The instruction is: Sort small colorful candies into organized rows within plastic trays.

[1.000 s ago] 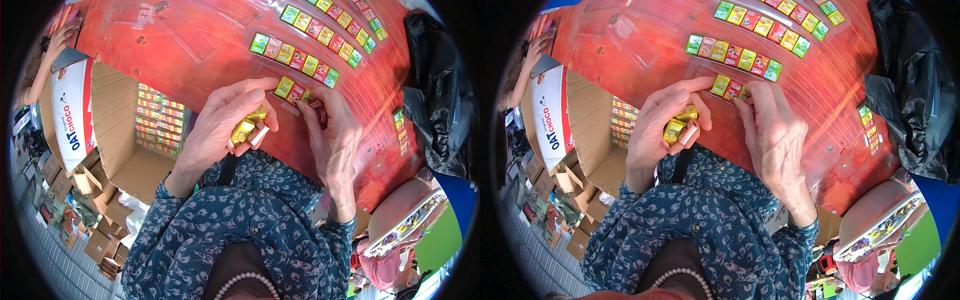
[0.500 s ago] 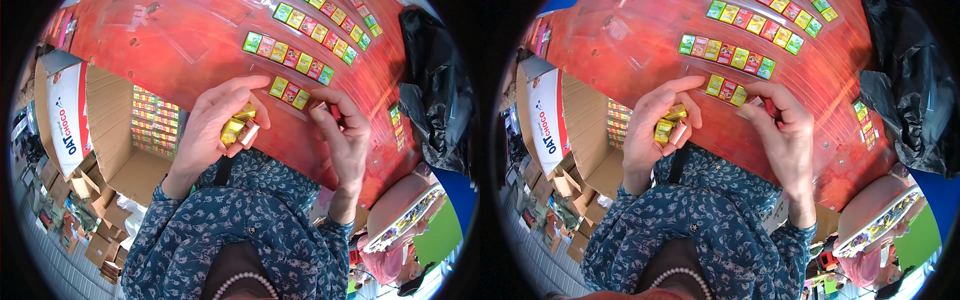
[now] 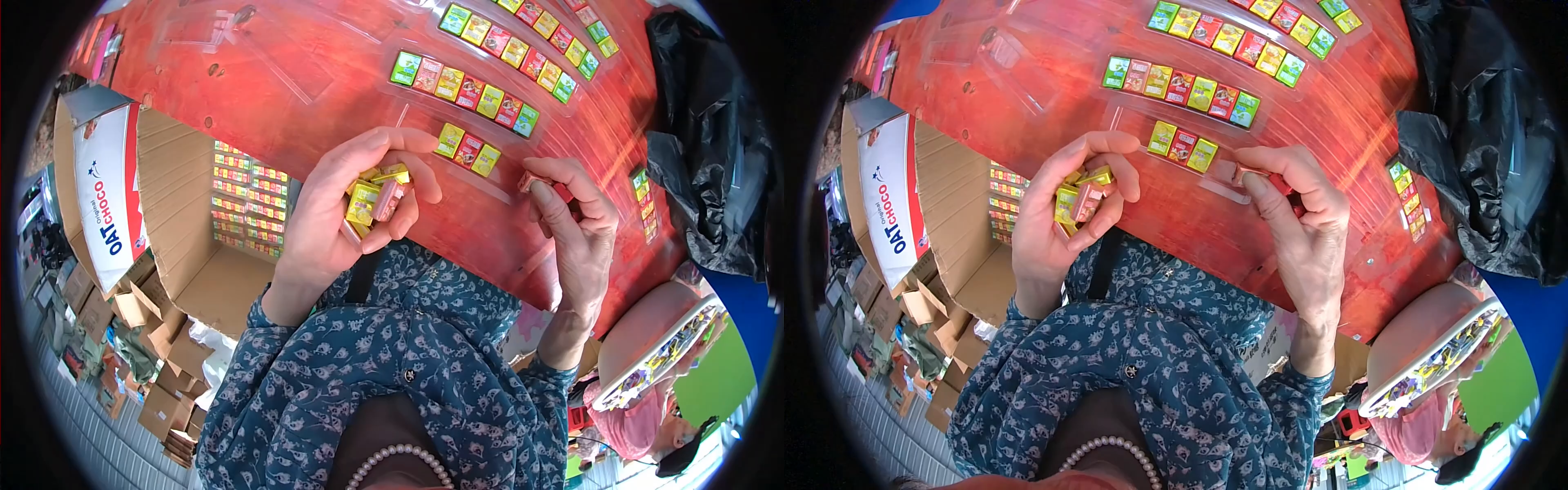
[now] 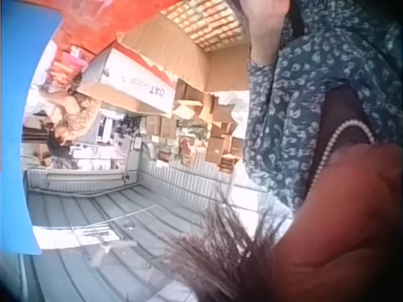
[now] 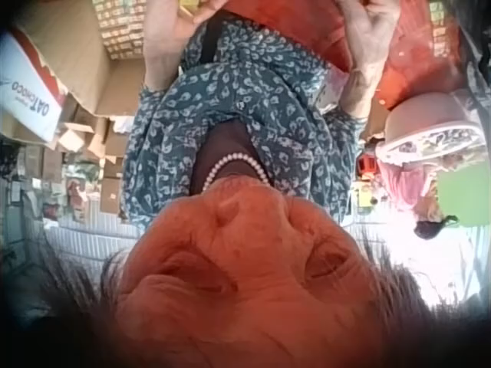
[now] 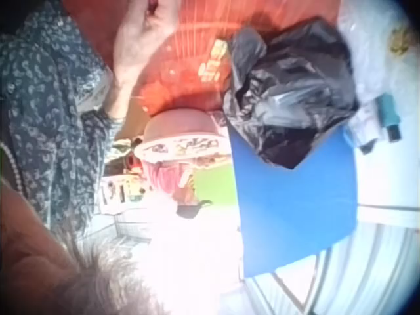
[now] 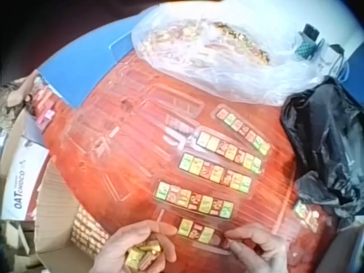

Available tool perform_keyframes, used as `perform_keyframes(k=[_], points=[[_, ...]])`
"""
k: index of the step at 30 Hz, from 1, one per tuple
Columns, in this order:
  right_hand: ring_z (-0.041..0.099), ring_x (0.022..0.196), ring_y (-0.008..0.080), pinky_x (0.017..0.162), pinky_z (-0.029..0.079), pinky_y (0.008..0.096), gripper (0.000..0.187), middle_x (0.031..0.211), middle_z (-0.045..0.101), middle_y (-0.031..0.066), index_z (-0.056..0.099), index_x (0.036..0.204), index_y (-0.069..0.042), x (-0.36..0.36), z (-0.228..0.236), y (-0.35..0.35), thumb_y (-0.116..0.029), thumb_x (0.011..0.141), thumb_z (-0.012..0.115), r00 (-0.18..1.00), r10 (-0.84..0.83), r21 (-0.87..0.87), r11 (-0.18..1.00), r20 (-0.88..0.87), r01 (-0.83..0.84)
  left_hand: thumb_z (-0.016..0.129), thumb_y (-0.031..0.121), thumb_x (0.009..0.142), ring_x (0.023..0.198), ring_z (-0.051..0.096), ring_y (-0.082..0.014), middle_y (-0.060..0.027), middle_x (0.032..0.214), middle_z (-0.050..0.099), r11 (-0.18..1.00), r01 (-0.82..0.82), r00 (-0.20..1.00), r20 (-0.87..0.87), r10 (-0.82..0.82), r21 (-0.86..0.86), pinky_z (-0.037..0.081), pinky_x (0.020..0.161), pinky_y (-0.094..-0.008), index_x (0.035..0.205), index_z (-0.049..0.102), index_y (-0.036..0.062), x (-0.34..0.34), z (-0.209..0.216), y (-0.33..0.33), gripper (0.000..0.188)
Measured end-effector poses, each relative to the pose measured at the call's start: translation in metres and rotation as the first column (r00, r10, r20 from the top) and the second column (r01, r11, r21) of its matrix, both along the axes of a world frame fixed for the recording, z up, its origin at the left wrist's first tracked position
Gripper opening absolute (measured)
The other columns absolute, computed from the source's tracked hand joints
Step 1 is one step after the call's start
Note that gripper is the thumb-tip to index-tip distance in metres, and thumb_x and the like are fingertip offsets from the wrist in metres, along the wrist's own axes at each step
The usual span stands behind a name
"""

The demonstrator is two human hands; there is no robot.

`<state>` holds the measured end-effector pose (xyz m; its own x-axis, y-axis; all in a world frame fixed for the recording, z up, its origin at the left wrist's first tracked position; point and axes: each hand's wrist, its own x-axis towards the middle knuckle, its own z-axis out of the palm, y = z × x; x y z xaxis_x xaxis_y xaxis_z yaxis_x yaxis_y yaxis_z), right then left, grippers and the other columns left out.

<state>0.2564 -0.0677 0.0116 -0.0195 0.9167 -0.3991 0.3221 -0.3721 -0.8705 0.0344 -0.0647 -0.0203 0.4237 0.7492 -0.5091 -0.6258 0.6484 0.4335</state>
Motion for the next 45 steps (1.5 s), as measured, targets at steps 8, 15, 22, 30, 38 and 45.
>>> perform_keyframes(k=[8, 15, 22, 30, 38, 45], points=[[0.06, 0.075, 0.027, 0.066, 0.047, 0.0315, 0.012, 0.081, 0.058, 0.013, 0.058, 0.09, 0.0, -0.012, 0.004, 0.005, 0.002, 0.078, 0.06, 0.915, 0.133, 0.21, 0.951, 0.382, -0.226, 0.033, 0.029, 0.097, 0.054, 0.054, -0.0109, -0.0155, 0.085, 0.062, 0.998, 0.053, 0.998, 0.03, -0.052, -0.037, 0.031, 0.036, -0.0174, 0.107, 0.055, -0.0022, 0.0, -0.001, -0.001, 0.039], [0.059, 0.077, 0.0302, 0.066, 0.046, 0.0345, 0.012, 0.083, 0.057, 0.0141, 0.058, 0.089, 0.0, -0.019, 0.008, 0.012, 0.004, 0.078, 0.058, 0.885, 0.232, 0.228, 0.911, 0.404, -0.343, 0.033, 0.029, 0.096, 0.052, 0.054, -0.0113, -0.0176, 0.086, 0.061, 0.987, 0.153, 0.982, -0.106, -0.157, -0.048, 0.031, 0.035, -0.017, 0.104, 0.055, -0.001, 0.001, 0.004, -0.009, 0.038], [0.059, 0.075, 0.0296, 0.064, 0.047, 0.0345, 0.015, 0.085, 0.054, 0.0138, 0.058, 0.091, 0.001, -0.023, 0.001, 0.012, 0.005, 0.077, 0.06, 0.874, 0.216, 0.282, 0.889, 0.435, -0.36, 0.033, 0.027, 0.096, 0.052, 0.053, -0.011, -0.0177, 0.085, 0.061, 0.986, 0.161, 0.983, -0.085, -0.165, -0.047, 0.032, 0.035, -0.0164, 0.103, 0.056, -0.0023, 0.005, 0.001, -0.008, 0.038], [0.059, 0.07, 0.0283, 0.06, 0.047, 0.0328, 0.018, 0.081, 0.053, 0.0129, 0.059, 0.092, 0.0, -0.015, -0.004, 0.005, 0.007, 0.076, 0.06, 0.845, 0.164, 0.274, 0.9, 0.509, -0.34, 0.035, 0.026, 0.095, 0.051, 0.053, -0.0104, -0.018, 0.085, 0.062, 0.983, 0.168, 0.975, -0.134, -0.177, -0.08, 0.033, 0.036, -0.0167, 0.111, 0.054, -0.0077, 0.01, 0.004, -0.005, 0.042], [0.059, 0.069, 0.0298, 0.06, 0.048, 0.0336, 0.017, 0.08, 0.055, 0.0135, 0.059, 0.091, 0.0, -0.022, -0.008, 0.001, 0.007, 0.075, 0.059, 0.859, 0.137, 0.303, 0.898, 0.494, -0.318, 0.04, 0.025, 0.094, 0.052, 0.055, -0.0113, -0.0176, 0.084, 0.063, 0.985, 0.157, 0.98, -0.114, -0.164, -0.07, 0.035, 0.036, -0.0175, 0.114, 0.053, -0.007, 0.01, 0.001, -0.004, 0.04], [0.061, 0.076, 0.026, 0.068, 0.047, 0.0324, 0.017, 0.082, 0.058, 0.0138, 0.06, 0.094, 0.001, -0.012, -0.003, -0.006, 0.002, 0.077, 0.062, 0.961, 0.05, 0.111, 0.99, 0.273, -0.083, 0.045, 0.025, 0.094, 0.054, 0.057, -0.0117, -0.0152, 0.084, 0.063, 0.985, 0.161, 0.984, -0.068, -0.165, -0.063, 0.037, 0.037, -0.0178, 0.113, 0.054, -0.0048, 0.008, -0.002, -0.005, 0.036]])
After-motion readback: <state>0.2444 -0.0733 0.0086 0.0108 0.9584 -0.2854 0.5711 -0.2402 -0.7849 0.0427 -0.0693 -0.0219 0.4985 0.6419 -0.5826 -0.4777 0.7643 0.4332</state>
